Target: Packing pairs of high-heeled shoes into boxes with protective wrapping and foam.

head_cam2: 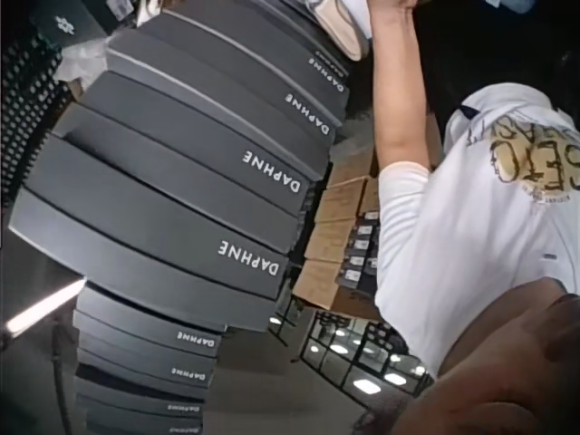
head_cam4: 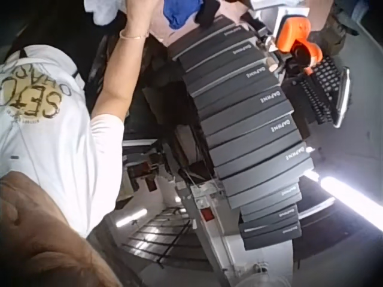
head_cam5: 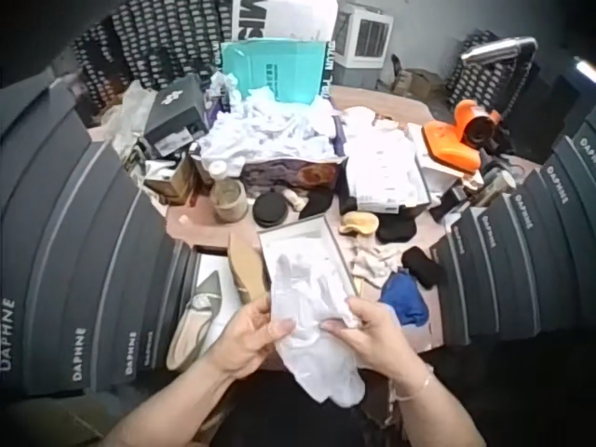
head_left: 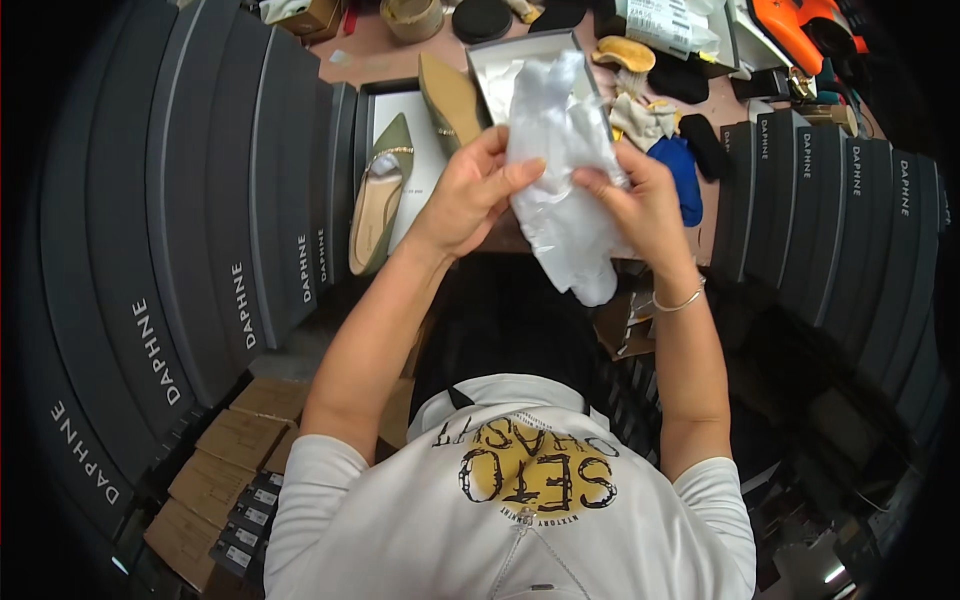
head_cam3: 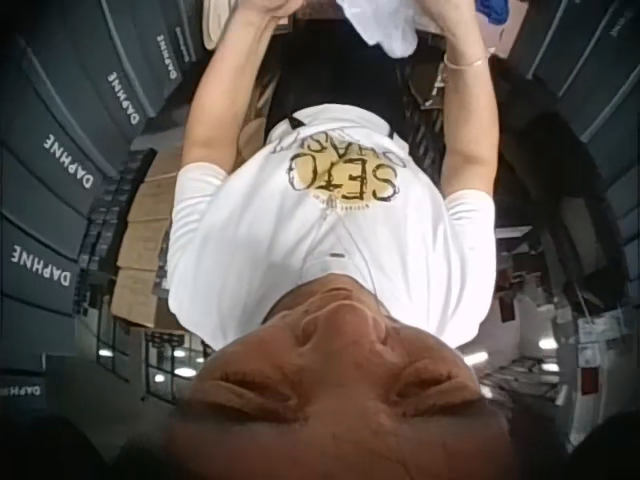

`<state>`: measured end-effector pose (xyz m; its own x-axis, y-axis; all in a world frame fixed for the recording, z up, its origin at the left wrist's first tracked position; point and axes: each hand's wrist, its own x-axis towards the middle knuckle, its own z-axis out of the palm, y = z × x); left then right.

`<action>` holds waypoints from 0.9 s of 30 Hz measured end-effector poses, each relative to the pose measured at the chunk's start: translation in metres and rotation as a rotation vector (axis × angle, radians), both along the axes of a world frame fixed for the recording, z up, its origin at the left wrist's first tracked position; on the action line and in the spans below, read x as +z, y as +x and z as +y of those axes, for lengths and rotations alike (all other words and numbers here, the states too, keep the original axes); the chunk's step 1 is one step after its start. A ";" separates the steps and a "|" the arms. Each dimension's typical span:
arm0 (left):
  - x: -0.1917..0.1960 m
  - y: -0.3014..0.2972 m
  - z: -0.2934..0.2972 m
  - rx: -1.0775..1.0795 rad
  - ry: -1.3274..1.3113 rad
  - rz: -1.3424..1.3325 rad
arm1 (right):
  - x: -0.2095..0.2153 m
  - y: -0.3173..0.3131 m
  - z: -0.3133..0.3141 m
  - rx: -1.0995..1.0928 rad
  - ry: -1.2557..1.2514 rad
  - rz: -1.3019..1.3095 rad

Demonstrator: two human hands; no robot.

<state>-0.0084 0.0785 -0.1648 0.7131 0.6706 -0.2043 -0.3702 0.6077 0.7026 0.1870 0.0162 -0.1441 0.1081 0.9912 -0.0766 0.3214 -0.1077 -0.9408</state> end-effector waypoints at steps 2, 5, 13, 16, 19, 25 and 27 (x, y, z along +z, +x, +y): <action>0.017 -0.002 -0.002 -0.025 -0.015 -0.003 | 0.013 -0.005 -0.007 -0.054 -0.106 0.189; 0.030 0.000 -0.010 -0.100 -0.157 -0.084 | 0.017 -0.012 -0.019 0.019 -0.076 0.006; 0.025 0.018 -0.069 -0.071 0.183 0.180 | 0.018 0.005 -0.061 0.139 0.112 -0.271; 0.022 0.027 -0.088 -0.033 0.202 0.183 | 0.025 0.018 -0.087 0.154 0.097 -0.224; 0.029 0.033 -0.100 -0.001 0.103 0.050 | 0.030 0.037 -0.109 0.124 0.016 -0.137; 0.043 0.029 -0.113 -0.084 0.099 0.088 | 0.052 0.049 -0.137 0.205 -0.209 -0.017; 0.044 0.044 -0.118 -0.012 0.230 0.111 | 0.060 0.026 -0.136 0.183 -0.052 0.057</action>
<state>0.0355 -0.0395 -0.1204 0.7029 0.7003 -0.1248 -0.2771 0.4312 0.8587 0.2129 -0.1195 -0.0836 -0.0798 0.9884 -0.1292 0.2864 -0.1015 -0.9527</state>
